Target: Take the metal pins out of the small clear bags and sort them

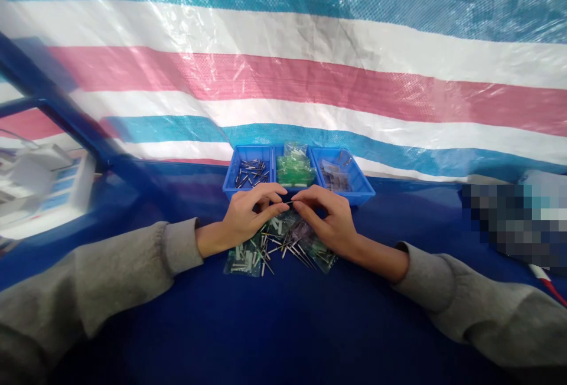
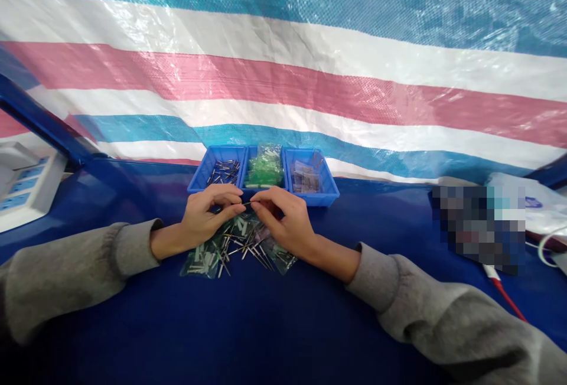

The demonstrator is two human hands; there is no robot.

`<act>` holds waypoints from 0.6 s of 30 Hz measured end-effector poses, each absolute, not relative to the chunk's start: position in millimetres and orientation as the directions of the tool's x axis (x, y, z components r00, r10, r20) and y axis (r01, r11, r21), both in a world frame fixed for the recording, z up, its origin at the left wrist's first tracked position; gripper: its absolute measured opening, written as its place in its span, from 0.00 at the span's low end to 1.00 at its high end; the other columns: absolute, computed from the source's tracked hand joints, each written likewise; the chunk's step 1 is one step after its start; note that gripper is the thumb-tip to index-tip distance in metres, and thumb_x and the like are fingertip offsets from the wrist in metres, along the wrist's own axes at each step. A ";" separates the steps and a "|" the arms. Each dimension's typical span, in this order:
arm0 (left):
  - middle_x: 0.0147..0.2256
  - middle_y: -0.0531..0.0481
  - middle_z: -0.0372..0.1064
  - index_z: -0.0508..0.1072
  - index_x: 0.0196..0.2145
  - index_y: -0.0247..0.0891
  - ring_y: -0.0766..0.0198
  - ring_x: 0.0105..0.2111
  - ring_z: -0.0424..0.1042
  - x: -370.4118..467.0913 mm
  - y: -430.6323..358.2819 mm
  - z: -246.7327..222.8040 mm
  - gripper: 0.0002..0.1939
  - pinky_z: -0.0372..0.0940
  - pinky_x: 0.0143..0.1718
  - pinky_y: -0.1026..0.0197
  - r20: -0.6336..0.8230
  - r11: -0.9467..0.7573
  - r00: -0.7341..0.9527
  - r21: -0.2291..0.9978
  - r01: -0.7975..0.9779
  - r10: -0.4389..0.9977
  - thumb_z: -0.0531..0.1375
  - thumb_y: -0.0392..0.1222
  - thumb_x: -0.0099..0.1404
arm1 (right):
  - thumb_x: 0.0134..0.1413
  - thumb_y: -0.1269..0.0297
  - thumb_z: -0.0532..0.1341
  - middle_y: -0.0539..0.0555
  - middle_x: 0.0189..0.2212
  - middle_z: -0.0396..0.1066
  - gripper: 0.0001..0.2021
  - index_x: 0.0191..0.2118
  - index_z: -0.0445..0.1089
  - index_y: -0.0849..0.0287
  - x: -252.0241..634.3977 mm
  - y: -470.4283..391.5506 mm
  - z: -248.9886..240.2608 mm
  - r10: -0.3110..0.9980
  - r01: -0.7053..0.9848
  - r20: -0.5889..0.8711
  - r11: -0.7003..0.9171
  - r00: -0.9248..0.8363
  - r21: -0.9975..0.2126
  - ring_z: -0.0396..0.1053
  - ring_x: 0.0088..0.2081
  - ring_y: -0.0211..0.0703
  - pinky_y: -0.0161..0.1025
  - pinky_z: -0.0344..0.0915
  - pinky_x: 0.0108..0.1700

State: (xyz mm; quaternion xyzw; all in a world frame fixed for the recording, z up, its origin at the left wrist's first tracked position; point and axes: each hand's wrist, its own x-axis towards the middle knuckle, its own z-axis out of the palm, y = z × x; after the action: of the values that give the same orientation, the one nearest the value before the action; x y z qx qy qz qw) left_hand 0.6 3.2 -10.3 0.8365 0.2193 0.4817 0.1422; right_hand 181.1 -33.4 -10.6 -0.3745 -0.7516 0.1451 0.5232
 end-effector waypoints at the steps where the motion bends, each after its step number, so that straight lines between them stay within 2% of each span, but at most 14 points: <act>1: 0.26 0.53 0.72 0.68 0.41 0.36 0.76 0.17 0.65 0.6 3.1 -9.8 0.12 0.63 0.20 0.72 0.741 -0.859 0.434 0.456 0.234 0.512 0.60 0.42 0.60 | 0.56 0.65 0.57 0.48 0.23 0.68 0.04 0.32 0.68 0.57 181.4 -33.8 -10.7 0.716 0.418 0.683 0.670 -0.146 -0.613 0.65 0.24 0.34 0.34 0.62 0.26; 7: 0.26 0.52 0.72 0.69 0.36 0.35 0.75 0.17 0.66 1.2 2.1 -6.5 0.09 0.62 0.19 0.73 0.715 -0.837 0.440 0.498 0.226 0.544 0.58 0.43 0.62 | 0.55 0.66 0.57 0.49 0.25 0.70 0.03 0.35 0.68 0.57 183.9 -36.6 -16.7 0.713 0.373 0.701 0.645 0.021 -0.667 0.64 0.21 0.33 0.32 0.61 0.22; 13: 0.20 0.54 0.69 0.70 0.32 0.34 0.74 0.18 0.67 0.6 0.4 -5.0 0.09 0.62 0.19 0.72 0.703 -0.832 0.446 0.481 0.277 0.554 0.57 0.44 0.63 | 0.56 0.67 0.57 0.48 0.24 0.70 0.03 0.34 0.67 0.57 183.7 -36.6 -16.8 0.710 0.392 0.704 0.646 0.006 -0.655 0.63 0.20 0.32 0.32 0.62 0.22; 18: 0.19 0.55 0.69 0.70 0.31 0.35 0.74 0.17 0.66 0.2 0.7 -4.9 0.09 0.62 0.20 0.71 0.706 -0.836 0.449 0.455 0.306 0.548 0.57 0.44 0.63 | 0.55 0.67 0.57 0.48 0.23 0.70 0.03 0.32 0.68 0.57 182.8 -35.2 -14.6 0.678 0.438 0.735 0.662 -0.005 -0.608 0.65 0.22 0.33 0.33 0.63 0.24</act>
State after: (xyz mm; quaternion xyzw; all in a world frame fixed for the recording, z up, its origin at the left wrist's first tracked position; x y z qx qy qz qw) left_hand 0.2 0.7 -4.9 0.8409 0.2538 0.4595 0.1318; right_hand 182.8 -35.2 -14.6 -0.3978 -0.7014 0.1032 0.5823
